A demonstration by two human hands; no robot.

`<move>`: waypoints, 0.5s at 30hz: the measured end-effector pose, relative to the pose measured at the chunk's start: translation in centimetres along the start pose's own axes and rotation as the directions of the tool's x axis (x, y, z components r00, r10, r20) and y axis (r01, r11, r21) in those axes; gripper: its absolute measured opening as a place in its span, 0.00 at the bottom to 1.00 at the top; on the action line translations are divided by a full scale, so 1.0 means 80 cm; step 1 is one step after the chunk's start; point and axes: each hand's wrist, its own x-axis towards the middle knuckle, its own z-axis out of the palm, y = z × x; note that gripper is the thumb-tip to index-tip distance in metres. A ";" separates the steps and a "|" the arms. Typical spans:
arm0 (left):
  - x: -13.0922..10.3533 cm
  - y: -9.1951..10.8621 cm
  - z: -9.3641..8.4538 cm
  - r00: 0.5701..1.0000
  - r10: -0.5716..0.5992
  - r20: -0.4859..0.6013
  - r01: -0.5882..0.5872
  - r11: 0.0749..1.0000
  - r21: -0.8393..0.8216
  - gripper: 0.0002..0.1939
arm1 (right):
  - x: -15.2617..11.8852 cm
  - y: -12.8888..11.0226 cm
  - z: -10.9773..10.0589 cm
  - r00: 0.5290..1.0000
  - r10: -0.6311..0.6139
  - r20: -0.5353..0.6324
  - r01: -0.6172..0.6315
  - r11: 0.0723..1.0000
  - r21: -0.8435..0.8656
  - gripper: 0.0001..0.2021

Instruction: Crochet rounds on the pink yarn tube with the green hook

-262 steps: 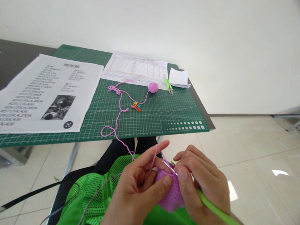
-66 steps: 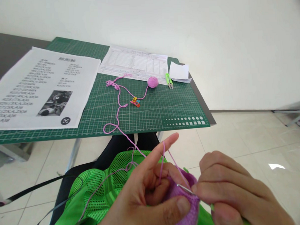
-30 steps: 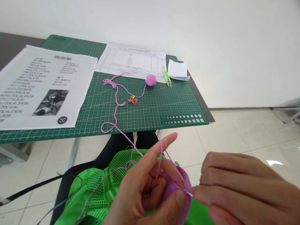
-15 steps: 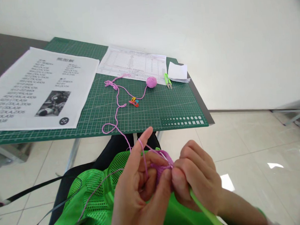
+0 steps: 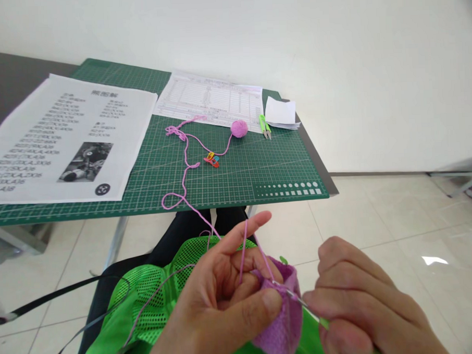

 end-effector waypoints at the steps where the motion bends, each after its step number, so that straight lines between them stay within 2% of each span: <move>1: 0.000 0.001 0.001 1.000 -0.006 0.005 0.006 1.000 0.013 0.33 | 0.000 -0.002 -0.006 0.998 0.026 0.058 -0.024 0.999 -0.034 0.16; 5: -0.001 0.002 0.004 0.999 -0.003 0.033 0.002 1.000 0.020 0.31 | 0.006 -0.011 -0.030 0.972 0.072 0.222 -0.057 0.996 -0.075 0.16; 11: -0.003 -0.001 0.009 0.999 -0.009 0.040 0.008 1.000 0.029 0.31 | 0.020 -0.010 -0.037 0.937 0.133 0.324 -0.134 0.991 -0.020 0.15; 15: -0.003 -0.002 0.008 0.999 -0.040 0.020 0.038 0.995 0.091 0.31 | 0.022 -0.006 -0.038 0.942 0.114 0.316 -0.169 0.974 0.151 0.17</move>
